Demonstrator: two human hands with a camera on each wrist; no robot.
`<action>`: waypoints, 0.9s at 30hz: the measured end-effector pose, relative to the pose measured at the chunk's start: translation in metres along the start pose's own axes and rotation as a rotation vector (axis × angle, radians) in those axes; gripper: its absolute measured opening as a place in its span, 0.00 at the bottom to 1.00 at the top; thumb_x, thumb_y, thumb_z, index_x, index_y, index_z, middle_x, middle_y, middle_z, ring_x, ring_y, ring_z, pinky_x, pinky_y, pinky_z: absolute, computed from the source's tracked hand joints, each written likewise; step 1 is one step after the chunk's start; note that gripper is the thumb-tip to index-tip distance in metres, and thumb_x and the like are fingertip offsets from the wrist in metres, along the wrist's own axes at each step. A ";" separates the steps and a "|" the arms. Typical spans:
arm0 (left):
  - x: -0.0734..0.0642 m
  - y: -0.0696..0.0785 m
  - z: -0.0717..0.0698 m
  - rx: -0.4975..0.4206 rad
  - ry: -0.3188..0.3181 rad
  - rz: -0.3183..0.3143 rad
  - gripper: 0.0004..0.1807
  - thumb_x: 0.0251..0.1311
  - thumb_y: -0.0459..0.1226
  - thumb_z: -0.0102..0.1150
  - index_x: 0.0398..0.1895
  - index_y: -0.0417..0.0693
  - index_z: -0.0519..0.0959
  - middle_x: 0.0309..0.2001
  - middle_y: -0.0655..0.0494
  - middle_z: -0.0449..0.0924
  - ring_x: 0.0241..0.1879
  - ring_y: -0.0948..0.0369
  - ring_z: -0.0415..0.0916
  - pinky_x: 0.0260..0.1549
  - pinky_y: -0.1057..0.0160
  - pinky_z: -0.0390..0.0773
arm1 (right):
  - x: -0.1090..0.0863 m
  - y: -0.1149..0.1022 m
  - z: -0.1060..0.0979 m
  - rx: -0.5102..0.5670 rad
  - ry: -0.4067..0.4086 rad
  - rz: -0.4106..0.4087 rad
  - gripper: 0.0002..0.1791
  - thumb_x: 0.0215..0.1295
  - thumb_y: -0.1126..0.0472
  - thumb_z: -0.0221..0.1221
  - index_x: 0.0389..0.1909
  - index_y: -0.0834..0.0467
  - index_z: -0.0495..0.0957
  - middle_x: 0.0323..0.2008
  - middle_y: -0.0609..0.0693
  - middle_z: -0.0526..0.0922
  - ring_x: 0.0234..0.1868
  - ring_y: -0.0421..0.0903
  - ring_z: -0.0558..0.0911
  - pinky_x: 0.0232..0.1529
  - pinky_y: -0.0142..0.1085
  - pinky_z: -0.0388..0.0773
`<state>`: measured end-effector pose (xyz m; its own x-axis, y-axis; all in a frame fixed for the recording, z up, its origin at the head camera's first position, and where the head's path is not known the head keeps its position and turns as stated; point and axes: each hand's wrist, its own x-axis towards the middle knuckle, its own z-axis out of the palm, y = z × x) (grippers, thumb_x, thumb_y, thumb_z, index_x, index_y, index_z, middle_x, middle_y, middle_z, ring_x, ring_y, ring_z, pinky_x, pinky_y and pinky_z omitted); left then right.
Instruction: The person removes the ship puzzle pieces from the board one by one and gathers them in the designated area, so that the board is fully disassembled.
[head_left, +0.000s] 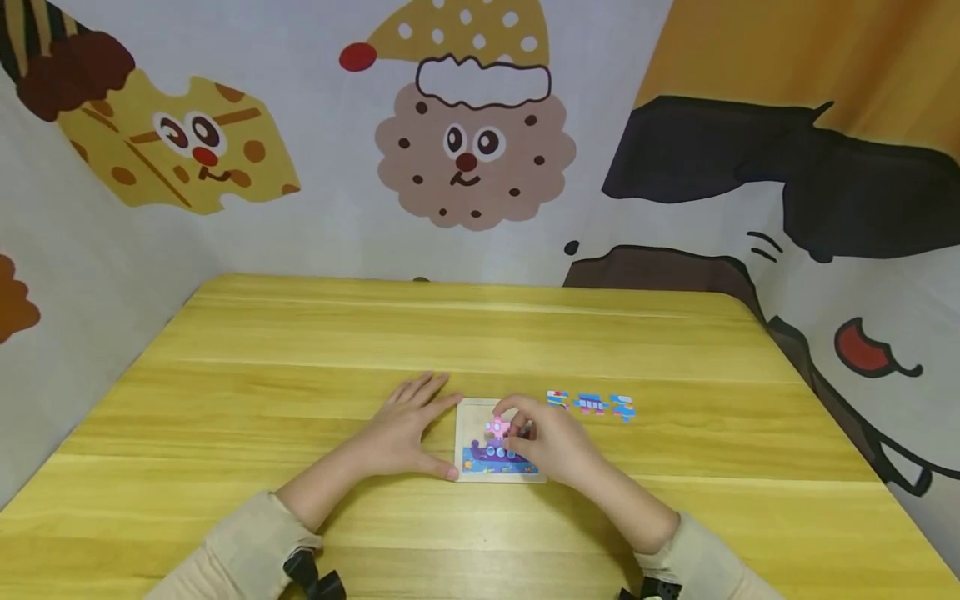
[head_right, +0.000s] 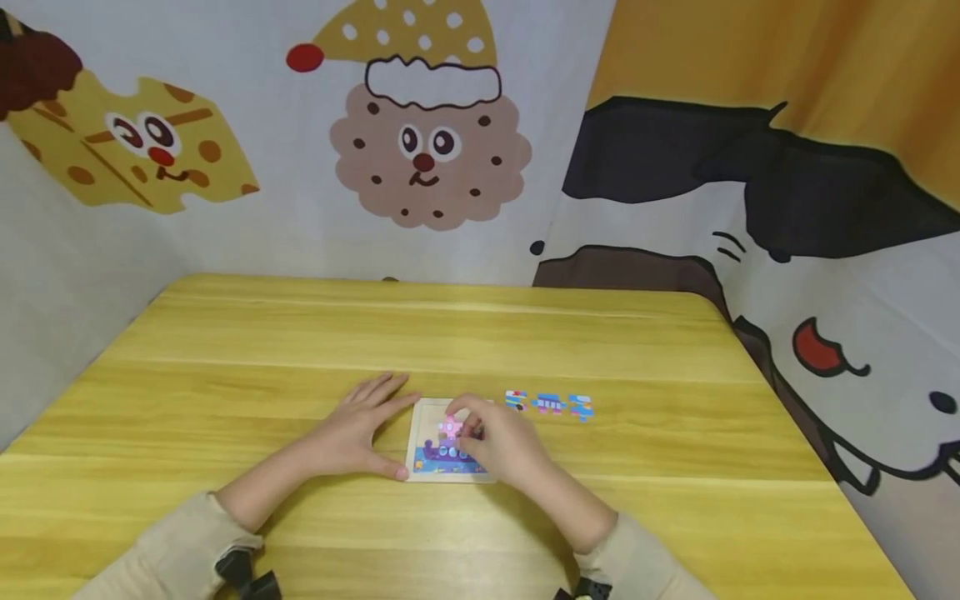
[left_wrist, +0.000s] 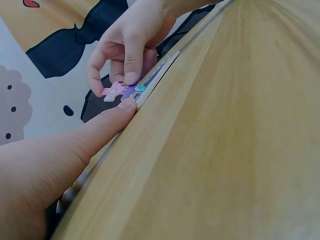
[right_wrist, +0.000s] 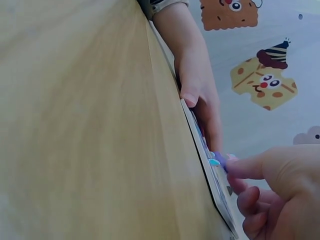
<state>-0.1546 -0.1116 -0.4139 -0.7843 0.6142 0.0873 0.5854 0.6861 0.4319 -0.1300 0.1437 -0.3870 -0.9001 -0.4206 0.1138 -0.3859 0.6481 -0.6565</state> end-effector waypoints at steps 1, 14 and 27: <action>0.000 0.000 0.000 0.000 -0.002 -0.001 0.61 0.38 0.75 0.58 0.73 0.51 0.59 0.75 0.45 0.43 0.73 0.46 0.35 0.67 0.43 0.35 | 0.000 0.000 -0.001 0.028 -0.012 0.011 0.18 0.58 0.66 0.66 0.48 0.49 0.78 0.26 0.38 0.77 0.19 0.39 0.73 0.19 0.33 0.72; 0.002 -0.001 0.002 0.011 -0.005 -0.003 0.62 0.37 0.76 0.56 0.74 0.52 0.58 0.75 0.46 0.42 0.73 0.47 0.34 0.67 0.44 0.35 | -0.007 0.006 -0.015 0.304 0.029 0.021 0.17 0.58 0.68 0.65 0.49 0.56 0.78 0.29 0.48 0.78 0.20 0.42 0.68 0.20 0.29 0.65; 0.001 0.001 0.000 0.014 -0.010 0.000 0.62 0.37 0.75 0.57 0.74 0.51 0.58 0.75 0.45 0.42 0.73 0.46 0.34 0.67 0.44 0.35 | -0.022 0.023 -0.033 0.322 0.115 -0.001 0.14 0.60 0.70 0.63 0.47 0.58 0.79 0.27 0.48 0.79 0.17 0.38 0.63 0.16 0.28 0.60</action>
<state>-0.1550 -0.1105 -0.4136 -0.7826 0.6176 0.0786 0.5880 0.6917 0.4194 -0.1258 0.1888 -0.3804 -0.9237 -0.3348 0.1861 -0.3197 0.4063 -0.8560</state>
